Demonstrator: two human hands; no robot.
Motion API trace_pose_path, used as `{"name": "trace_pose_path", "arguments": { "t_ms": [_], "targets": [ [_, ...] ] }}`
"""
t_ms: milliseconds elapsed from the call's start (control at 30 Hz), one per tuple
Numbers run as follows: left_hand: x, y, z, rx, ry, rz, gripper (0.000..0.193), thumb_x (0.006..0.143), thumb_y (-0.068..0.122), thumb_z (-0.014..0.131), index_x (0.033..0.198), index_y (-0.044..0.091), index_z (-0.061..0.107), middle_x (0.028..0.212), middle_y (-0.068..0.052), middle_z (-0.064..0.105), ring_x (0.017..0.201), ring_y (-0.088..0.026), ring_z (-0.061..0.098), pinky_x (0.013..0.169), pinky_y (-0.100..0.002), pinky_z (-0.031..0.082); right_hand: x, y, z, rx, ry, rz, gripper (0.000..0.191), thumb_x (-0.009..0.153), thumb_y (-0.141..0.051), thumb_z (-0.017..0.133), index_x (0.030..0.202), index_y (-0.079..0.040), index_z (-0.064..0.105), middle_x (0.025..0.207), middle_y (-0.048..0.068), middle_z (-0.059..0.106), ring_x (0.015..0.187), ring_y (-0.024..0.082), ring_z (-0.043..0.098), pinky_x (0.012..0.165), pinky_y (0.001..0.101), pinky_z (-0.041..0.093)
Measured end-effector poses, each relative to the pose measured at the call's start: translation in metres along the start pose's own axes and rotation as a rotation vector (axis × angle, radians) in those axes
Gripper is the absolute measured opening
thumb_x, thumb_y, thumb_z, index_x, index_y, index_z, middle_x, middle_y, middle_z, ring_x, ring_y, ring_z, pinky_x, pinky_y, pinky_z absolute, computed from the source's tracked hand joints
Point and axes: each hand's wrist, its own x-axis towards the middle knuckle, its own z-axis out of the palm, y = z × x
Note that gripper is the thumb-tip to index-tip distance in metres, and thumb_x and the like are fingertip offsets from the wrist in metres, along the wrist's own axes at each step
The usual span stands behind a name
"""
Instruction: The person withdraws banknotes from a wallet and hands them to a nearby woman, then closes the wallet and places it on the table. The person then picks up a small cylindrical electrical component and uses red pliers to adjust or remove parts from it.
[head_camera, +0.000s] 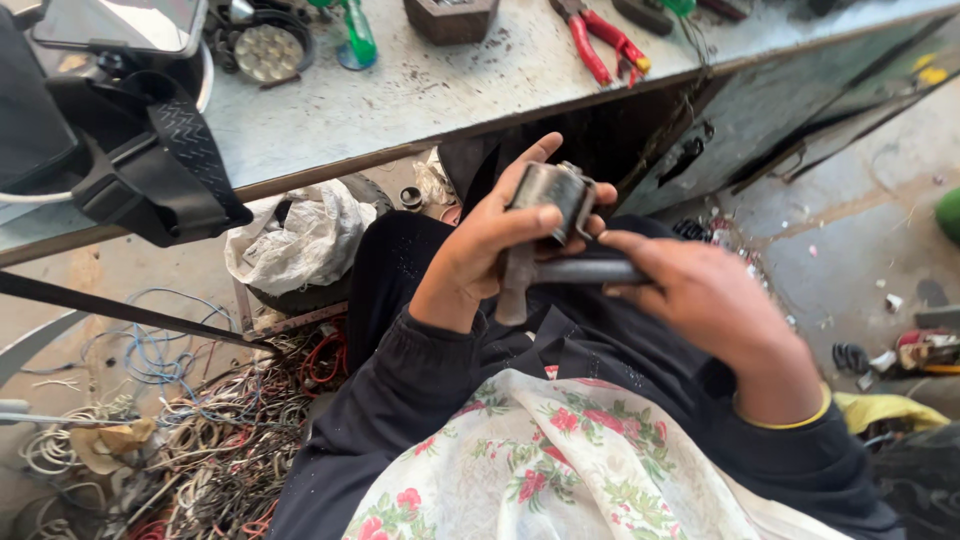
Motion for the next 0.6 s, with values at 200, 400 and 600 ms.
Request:
{"name": "trace_pose_path", "arguments": {
  "t_ms": [200, 400, 600],
  "targets": [
    [0.008, -0.014, -0.022, 0.119, 0.079, -0.059, 0.074, 0.094, 0.019, 0.079, 0.153, -0.008, 0.042, 0.136, -0.020, 0.066, 0.114, -0.022, 0.068, 0.102, -0.036, 0.056, -0.009, 0.019, -0.014, -0.416, 0.182, -0.061, 0.047, 0.084, -0.039, 0.077, 0.124, -0.016, 0.072, 0.074, 0.005, 0.065, 0.069, 0.026, 0.066, 0.064, 0.0404, 0.051],
    [0.021, -0.052, -0.018, 0.396, 0.381, 0.053, 0.072, 0.084, 0.011, 0.084, 0.146, 0.003, 0.047, 0.115, -0.010, 0.068, 0.090, -0.015, 0.060, 0.072, -0.029, 0.046, -0.011, 0.026, -0.015, -0.508, 0.278, -0.021, 0.047, 0.081, -0.036, 0.079, 0.124, -0.018, 0.075, 0.075, 0.002, 0.063, 0.070, 0.023, 0.066, 0.065, 0.0386, 0.050],
    [0.028, -0.071, -0.015, 0.744, 0.487, 0.548, 0.065, 0.084, 0.016, 0.091, 0.130, 0.005, 0.048, 0.111, -0.002, 0.065, 0.099, -0.007, 0.067, 0.085, -0.022, 0.058, 0.000, 0.027, 0.012, -0.408, 0.314, 0.029, 0.049, 0.082, -0.037, 0.080, 0.125, -0.015, 0.074, 0.075, 0.004, 0.063, 0.066, 0.025, 0.064, 0.064, 0.0400, 0.050]
  ]
}}
